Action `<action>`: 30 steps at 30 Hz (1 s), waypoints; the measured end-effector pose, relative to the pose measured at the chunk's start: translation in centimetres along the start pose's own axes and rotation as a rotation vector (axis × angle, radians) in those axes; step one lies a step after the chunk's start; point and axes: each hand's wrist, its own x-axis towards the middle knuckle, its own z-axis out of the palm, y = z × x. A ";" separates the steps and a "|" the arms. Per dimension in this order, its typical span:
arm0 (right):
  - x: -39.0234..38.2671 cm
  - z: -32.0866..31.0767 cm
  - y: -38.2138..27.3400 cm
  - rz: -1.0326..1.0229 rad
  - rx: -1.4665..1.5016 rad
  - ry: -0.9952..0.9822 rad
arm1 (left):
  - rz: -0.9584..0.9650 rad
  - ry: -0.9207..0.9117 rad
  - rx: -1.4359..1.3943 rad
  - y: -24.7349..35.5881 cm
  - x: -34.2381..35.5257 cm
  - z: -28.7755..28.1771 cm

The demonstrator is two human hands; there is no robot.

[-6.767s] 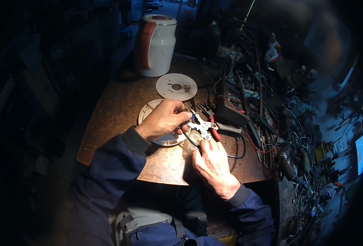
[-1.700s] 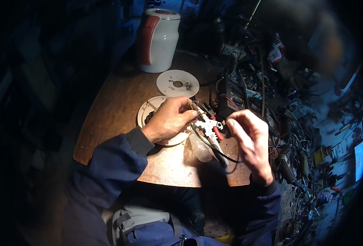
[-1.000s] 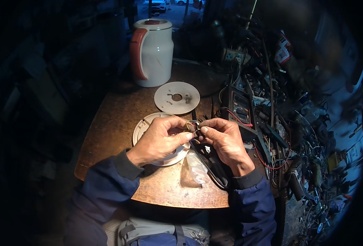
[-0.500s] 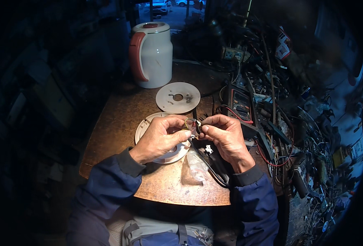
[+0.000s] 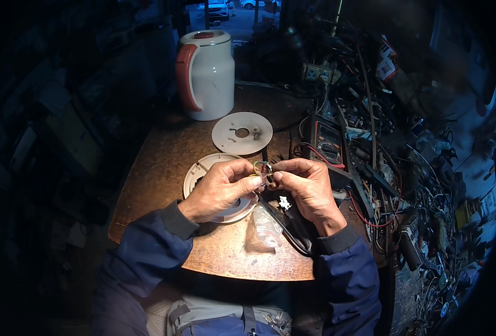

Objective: The person uses pliers to strip insulation from wires and then twists the exposed ends together. They continue to manipulate the wires and components on a cluttered workbench.

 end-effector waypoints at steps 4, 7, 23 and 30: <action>0.0 0.1 0.0 -0.013 0.009 -0.008 | 0.007 0.017 0.003 -0.1 -0.1 0.0; 0.0 0.0 0.0 -0.032 -0.016 -0.012 | 0.008 0.020 0.032 0.2 -0.1 0.1; -0.3 0.4 -0.5 -0.007 -0.026 -0.030 | -0.009 0.007 -0.011 0.3 -0.1 0.3; -0.3 0.3 -0.3 0.004 -0.021 -0.047 | -0.014 0.005 -0.029 0.5 -0.1 0.4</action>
